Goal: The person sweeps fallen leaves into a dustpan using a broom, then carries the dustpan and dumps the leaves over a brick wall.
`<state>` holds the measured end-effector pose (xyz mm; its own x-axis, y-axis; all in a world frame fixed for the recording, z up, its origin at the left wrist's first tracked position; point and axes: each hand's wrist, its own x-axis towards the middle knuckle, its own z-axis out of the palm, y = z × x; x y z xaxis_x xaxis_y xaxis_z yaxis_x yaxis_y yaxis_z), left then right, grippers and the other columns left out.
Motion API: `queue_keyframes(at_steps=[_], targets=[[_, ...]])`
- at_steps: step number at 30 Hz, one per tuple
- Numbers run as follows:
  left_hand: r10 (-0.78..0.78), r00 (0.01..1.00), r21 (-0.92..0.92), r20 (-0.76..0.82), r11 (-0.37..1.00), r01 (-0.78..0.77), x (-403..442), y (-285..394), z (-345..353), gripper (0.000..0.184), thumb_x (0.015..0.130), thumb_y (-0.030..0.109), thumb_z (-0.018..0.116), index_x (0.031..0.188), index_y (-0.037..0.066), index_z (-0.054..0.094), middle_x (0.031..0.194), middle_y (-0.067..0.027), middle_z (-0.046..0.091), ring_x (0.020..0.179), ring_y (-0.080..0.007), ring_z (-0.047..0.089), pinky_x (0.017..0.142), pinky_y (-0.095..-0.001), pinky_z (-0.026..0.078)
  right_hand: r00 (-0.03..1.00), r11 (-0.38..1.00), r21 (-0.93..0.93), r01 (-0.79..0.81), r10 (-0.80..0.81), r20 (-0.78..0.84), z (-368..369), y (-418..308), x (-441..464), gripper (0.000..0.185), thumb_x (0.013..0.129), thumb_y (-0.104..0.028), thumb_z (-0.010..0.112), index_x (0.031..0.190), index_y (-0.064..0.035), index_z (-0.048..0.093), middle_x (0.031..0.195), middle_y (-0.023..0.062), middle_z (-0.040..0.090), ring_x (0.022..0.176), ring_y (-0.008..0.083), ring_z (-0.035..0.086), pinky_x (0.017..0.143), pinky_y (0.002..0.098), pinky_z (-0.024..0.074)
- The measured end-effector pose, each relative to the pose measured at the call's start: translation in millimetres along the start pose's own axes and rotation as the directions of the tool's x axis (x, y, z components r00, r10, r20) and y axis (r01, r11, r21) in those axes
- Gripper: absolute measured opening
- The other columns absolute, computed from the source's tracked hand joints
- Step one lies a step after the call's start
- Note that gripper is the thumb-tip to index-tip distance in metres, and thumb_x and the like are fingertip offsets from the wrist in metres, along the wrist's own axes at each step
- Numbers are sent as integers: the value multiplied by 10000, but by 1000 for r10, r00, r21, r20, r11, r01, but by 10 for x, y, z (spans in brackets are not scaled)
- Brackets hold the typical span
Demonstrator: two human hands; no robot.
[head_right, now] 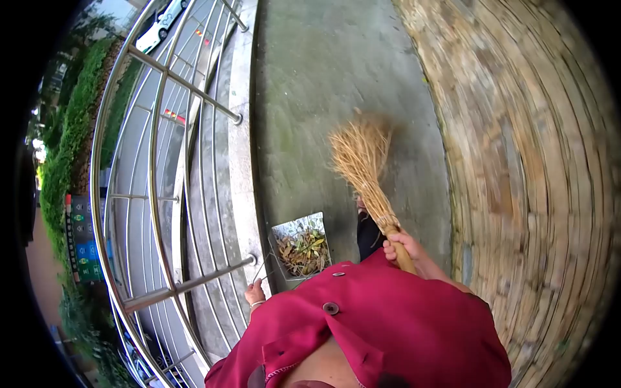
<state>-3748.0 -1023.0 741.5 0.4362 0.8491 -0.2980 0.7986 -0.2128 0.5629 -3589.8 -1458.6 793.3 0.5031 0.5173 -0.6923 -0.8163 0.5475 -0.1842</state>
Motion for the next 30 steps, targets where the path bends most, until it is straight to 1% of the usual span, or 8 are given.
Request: queue_keyframes(at_steps=[4, 12, 17, 19, 23, 24, 27, 30], targets=[[242, 970, 43, 1, 969, -242, 300, 593, 225, 365, 660, 274, 610, 540, -53, 503, 448, -145, 454, 445, -162, 357, 465, -362, 338, 986, 952, -260, 161, -147, 72, 752, -1297, 769, 439, 772, -123, 482, 1151, -178, 267, 717, 76, 473, 495, 140, 472, 390, 258, 389], [-70, 996, -43, -62, 997, 67, 759, 1591, 497, 362, 668, 268, 610, 540, -53, 505, 437, -100, 439, 449, -147, 362, 459, -336, 337, 985, 653, -754, 67, -162, -53, 1785, -2855, 1231, 919, 684, 64, 528, 1317, -233, -68, 676, 121, 488, 438, 176, 489, 384, 307, 426], [94, 993, 7, -75, 996, -94, 1194, 2117, 989, 397, 667, 295, 620, 518, -47, 481, 456, -82, 444, 474, -130, 360, 460, -326, 332, 991, 376, -926, -44, -100, -88, 2122, -3603, 1374, 933, 658, 84, 516, 1322, -204, -72, 671, 124, 492, 437, 170, 487, 365, 306, 405], [-133, 989, -94, -62, 987, 127, 1332, 2610, 1163, 393, 664, 293, 621, 508, -37, 474, 450, -78, 432, 470, -131, 354, 461, -331, 330, 978, 241, -948, -206, 37, -203, 2277, -3948, 1454, 912, 649, 61, 534, 1329, -160, -32, 704, 136, 501, 467, 168, 504, 391, 300, 420], [-211, 973, -10, -89, 977, 211, 1720, 3164, 1487, 405, 670, 282, 606, 496, -34, 422, 425, -68, 356, 460, -127, 310, 449, -348, 299, 983, -224, -960, -166, 39, -179, 2542, -4683, 1763, 891, 608, 11, 597, 1322, -65, 70, 949, 208, 506, 589, 231, 554, 547, 339, 474], [-234, 968, -15, -91, 972, 233, 1791, 3315, 1533, 401, 669, 274, 604, 493, -36, 420, 425, -68, 358, 459, -128, 307, 447, -349, 296, 999, -441, -897, 20, -18, 31, 2403, -4983, 1950, 897, 603, 19, 602, 1322, -65, 72, 969, 212, 504, 632, 236, 559, 585, 338, 476], [-280, 955, -38, -95, 960, 277, 1978, 3712, 1603, 395, 670, 266, 599, 490, -37, 420, 425, -70, 360, 458, -129, 306, 443, -349, 293, 961, -308, -913, -268, -158, -229, 2847, -5856, 2587, 909, 593, 46, 612, 1324, -89, 89, 1000, 212, 512, 688, 241, 568, 630, 331, 480], [-322, 943, -87, -85, 945, 315, 2141, 3915, 1676, 393, 672, 264, 596, 488, -35, 421, 424, -66, 354, 455, -129, 307, 439, -346, 291, 867, -613, -752, 242, -212, 452, 2856, -6488, 3333, 900, 616, 57, 575, 1331, -123, 58, 936, 198, 537, 624, 242, 566, 560, 332, 478]])
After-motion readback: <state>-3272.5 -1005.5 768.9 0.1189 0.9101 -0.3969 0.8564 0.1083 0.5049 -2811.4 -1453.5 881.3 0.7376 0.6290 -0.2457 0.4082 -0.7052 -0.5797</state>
